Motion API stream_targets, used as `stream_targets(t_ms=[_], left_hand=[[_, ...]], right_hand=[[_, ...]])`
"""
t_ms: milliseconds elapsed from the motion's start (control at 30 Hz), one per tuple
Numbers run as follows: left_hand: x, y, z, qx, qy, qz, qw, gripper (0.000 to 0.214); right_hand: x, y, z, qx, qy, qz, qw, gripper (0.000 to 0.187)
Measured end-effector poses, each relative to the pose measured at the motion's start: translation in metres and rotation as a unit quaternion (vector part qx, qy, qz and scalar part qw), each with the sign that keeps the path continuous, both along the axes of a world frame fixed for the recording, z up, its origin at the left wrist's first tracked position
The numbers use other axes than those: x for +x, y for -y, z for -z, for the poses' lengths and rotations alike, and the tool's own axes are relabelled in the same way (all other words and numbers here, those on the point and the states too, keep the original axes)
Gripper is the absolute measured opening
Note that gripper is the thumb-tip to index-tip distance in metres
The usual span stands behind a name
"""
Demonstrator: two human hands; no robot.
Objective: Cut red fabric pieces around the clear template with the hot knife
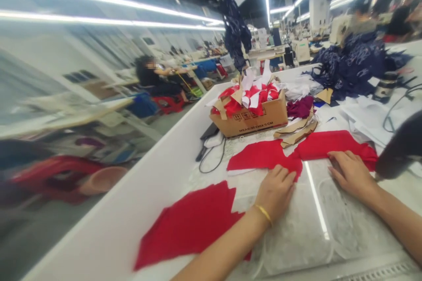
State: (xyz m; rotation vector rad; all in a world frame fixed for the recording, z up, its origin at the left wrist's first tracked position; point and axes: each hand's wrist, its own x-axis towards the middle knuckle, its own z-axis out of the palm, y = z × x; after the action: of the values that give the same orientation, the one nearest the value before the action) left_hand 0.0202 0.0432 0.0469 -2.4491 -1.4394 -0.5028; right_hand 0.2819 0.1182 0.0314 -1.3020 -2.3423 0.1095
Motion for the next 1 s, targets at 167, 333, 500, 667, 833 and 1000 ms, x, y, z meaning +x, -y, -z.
stream_targets(t_ms=[167,333,500,667,833,1000], left_hand=[[0.034,-0.056,0.012,0.022,-0.027,-0.023,0.999,0.012],[0.033,-0.076,0.014,0.03,-0.032,-0.017,0.999,0.02],[0.026,-0.076,0.007,0.039,0.002,-0.021,0.999,0.017],[0.027,-0.073,-0.002,0.037,0.064,-0.021,0.997,0.018],[0.03,-0.049,-0.02,-0.005,0.136,0.025,0.99,0.02],[0.014,-0.003,-0.062,-0.155,0.203,0.078,0.964,0.024]], right_hand=[[0.001,-0.003,-0.005,-0.002,-0.003,0.008,1.0,0.029],[-0.002,0.001,-0.004,-0.002,-0.003,-0.003,1.0,0.024],[-0.004,0.005,-0.004,0.008,-0.016,-0.027,0.999,0.028],[-0.005,0.005,-0.003,0.019,-0.03,-0.037,0.999,0.029],[-0.002,0.0,-0.002,0.041,-0.053,-0.034,0.997,0.023],[0.004,0.001,-0.015,-0.054,-0.145,-0.056,0.986,0.012]])
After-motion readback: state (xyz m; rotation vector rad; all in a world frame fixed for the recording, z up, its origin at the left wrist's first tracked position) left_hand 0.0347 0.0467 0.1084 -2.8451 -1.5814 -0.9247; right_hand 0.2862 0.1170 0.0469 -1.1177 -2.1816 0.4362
